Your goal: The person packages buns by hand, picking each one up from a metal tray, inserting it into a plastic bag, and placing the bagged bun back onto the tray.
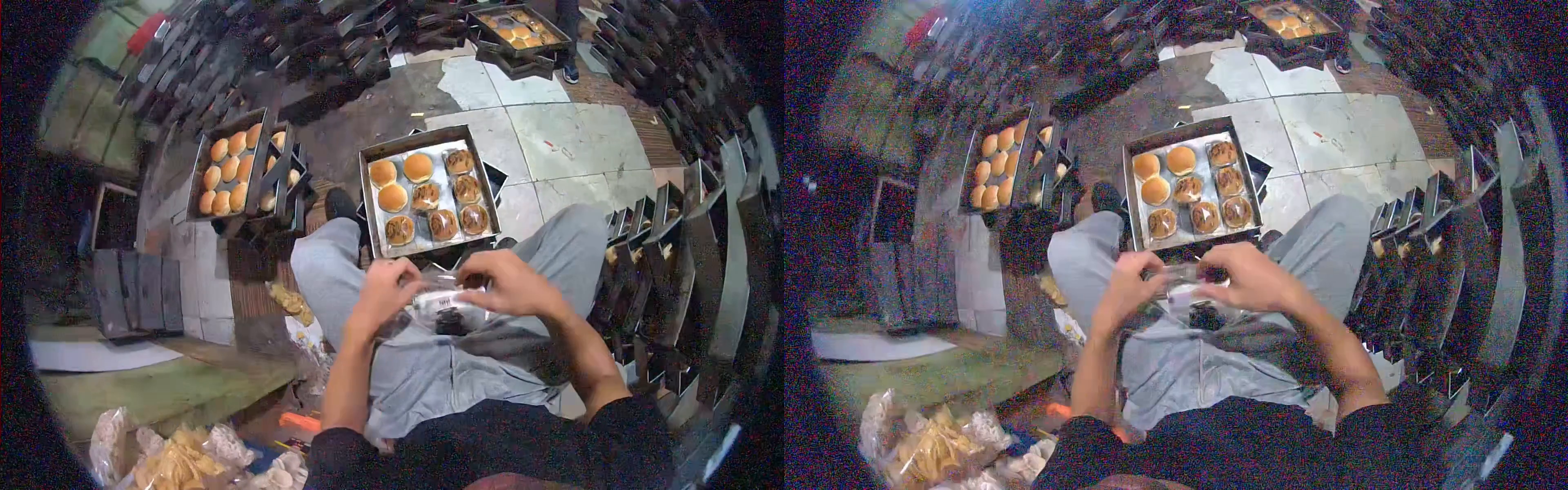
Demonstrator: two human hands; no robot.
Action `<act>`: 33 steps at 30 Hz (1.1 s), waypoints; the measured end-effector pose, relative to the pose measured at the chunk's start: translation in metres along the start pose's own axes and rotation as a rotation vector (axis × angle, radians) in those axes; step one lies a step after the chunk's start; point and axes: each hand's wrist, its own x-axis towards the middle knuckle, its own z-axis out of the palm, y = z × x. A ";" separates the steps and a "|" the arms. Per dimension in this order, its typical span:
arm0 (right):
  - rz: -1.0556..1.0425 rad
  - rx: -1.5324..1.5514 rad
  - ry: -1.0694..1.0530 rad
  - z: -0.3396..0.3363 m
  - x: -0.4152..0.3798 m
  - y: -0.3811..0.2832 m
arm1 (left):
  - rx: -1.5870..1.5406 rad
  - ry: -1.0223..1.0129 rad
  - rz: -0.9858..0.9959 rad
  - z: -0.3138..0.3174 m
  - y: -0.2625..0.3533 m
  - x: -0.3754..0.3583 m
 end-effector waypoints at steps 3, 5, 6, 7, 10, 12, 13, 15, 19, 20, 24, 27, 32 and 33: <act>-0.060 0.149 0.031 0.013 -0.010 -0.010 | 0.409 0.043 0.413 -0.009 0.022 0.013; -0.018 0.124 0.068 0.030 -0.015 -0.016 | 0.573 0.034 0.585 -0.004 0.020 0.015; 0.020 0.107 0.113 0.038 -0.017 -0.016 | 0.571 0.035 0.584 -0.003 0.015 0.014; -0.035 0.063 0.143 0.045 -0.016 -0.011 | 0.607 0.060 0.592 -0.003 0.016 0.013; 0.097 -0.006 -0.018 0.052 -0.018 -0.009 | 0.635 0.087 0.590 0.007 0.012 0.009; 0.051 -0.058 0.017 0.063 -0.013 -0.009 | 0.634 0.105 0.589 0.013 0.008 0.009; 0.006 -0.105 0.054 0.068 -0.009 -0.008 | 0.555 0.111 0.591 0.014 0.011 0.008; 0.042 -0.096 0.047 0.078 0.000 -0.001 | 0.480 0.118 0.560 0.010 0.011 0.008; -0.073 -0.294 -0.024 0.073 0.050 0.018 | 0.487 0.061 0.536 -0.018 0.047 0.008; -0.148 -0.279 -0.096 0.073 0.062 0.022 | 0.474 0.060 0.526 -0.020 0.046 0.011; -0.062 0.248 0.070 0.109 0.107 -0.002 | -0.185 0.613 0.089 -0.026 0.015 0.041; -0.097 0.210 0.144 0.121 0.147 -0.014 | -1.177 0.720 -0.279 -0.044 -0.033 0.055; 0.219 -0.199 0.117 0.127 0.237 0.156 | -1.273 1.211 -0.358 -0.105 -0.063 0.055; 0.253 -0.319 0.253 0.134 0.258 0.226 | -1.396 1.094 -0.362 -0.108 -0.070 0.055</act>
